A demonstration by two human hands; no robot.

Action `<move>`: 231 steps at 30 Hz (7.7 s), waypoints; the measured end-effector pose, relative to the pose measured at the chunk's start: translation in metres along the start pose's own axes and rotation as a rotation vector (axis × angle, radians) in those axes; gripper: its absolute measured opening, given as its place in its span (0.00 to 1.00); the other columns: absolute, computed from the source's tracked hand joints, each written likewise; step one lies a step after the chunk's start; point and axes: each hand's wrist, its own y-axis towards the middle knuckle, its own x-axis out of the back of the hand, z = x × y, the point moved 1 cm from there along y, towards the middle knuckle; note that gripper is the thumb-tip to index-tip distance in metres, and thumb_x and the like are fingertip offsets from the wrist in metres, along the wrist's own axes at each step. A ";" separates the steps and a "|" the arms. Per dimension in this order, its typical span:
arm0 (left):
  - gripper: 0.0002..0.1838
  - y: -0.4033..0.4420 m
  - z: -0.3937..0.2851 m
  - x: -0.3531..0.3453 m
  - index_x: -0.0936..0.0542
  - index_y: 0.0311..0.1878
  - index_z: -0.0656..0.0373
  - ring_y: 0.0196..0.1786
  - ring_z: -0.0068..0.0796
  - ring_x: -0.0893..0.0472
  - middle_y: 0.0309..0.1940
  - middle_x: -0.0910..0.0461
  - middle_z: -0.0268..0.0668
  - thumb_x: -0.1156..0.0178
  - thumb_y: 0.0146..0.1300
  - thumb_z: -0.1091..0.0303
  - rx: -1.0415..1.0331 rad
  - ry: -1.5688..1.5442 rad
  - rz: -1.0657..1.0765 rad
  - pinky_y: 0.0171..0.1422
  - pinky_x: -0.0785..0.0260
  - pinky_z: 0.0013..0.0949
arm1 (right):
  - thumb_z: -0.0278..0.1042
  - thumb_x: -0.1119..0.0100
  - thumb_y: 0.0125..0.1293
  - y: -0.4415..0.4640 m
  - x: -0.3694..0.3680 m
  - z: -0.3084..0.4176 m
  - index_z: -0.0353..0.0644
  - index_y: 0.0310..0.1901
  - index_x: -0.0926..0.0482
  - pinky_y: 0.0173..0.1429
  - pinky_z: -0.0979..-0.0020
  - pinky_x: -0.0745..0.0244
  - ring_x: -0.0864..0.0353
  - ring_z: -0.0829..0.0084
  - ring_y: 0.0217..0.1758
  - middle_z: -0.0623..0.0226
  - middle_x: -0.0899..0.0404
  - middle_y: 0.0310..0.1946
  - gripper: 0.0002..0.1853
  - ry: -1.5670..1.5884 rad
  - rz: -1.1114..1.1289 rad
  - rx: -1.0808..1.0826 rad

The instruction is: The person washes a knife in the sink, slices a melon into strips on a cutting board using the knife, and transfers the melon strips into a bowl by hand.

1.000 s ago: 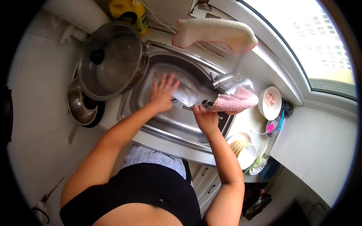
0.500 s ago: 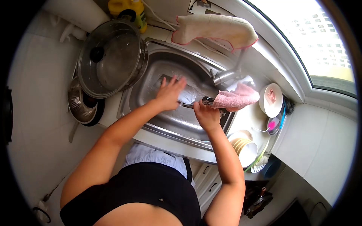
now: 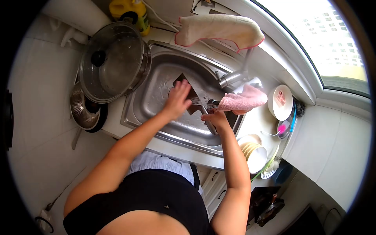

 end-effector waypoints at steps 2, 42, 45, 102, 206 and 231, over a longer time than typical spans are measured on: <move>0.34 0.001 -0.026 -0.006 0.45 0.72 0.50 0.74 0.56 0.54 0.73 0.54 0.46 0.50 0.65 0.50 -0.114 0.071 0.266 0.73 0.59 0.58 | 0.21 0.34 0.49 0.001 -0.004 0.003 0.32 0.38 0.25 0.30 0.71 0.25 0.19 0.69 0.27 0.61 0.21 0.28 0.14 0.072 0.042 -0.046; 0.10 0.069 -0.024 -0.078 0.24 0.31 0.57 0.29 0.30 0.20 0.23 0.22 0.32 0.48 0.65 0.63 1.201 -1.507 0.219 0.36 0.24 0.45 | 0.22 0.45 0.52 -0.020 0.047 -0.067 0.39 0.34 0.17 0.43 0.63 0.26 0.20 0.57 0.33 0.52 0.20 0.30 0.10 -0.274 -0.823 0.341; 0.08 0.053 -0.026 -0.058 0.25 0.40 0.62 0.35 0.33 0.18 0.30 0.19 0.35 0.48 0.64 0.68 1.018 -1.654 0.700 0.44 0.24 0.47 | 0.26 0.51 0.66 -0.019 0.088 -0.056 0.35 0.40 0.19 0.38 0.74 0.27 0.24 0.76 0.29 0.66 0.19 0.29 0.10 0.250 -0.770 0.502; 0.28 -0.221 -0.190 0.094 0.40 0.63 0.68 0.19 0.34 0.22 0.22 0.24 0.44 0.43 0.59 0.77 0.032 -0.180 1.190 0.19 0.30 0.35 | 0.45 0.50 0.66 -0.396 -0.105 -0.365 0.38 0.28 0.25 0.41 0.61 0.27 0.19 0.56 0.35 0.56 0.20 0.26 0.17 0.640 -1.396 0.386; 0.53 -1.538 -0.587 -0.472 0.41 0.66 0.54 0.64 0.48 0.36 0.59 0.34 0.49 0.25 0.35 0.50 -0.733 0.153 1.387 0.66 0.40 0.45 | 0.27 0.48 0.60 -1.190 -0.337 -1.361 0.46 0.58 0.33 0.36 0.49 0.29 0.21 0.47 0.33 0.47 0.21 0.29 0.22 0.300 -1.543 -0.514; 0.37 -1.497 -0.601 -0.411 0.32 0.63 0.50 0.67 0.45 0.39 0.66 0.40 0.39 0.33 0.45 0.71 -1.535 0.070 1.191 0.67 0.38 0.43 | 0.23 0.50 0.62 -1.198 -0.300 -1.320 0.38 0.51 0.36 0.31 0.49 0.30 0.23 0.44 0.30 0.46 0.23 0.25 0.16 0.069 -1.536 -0.290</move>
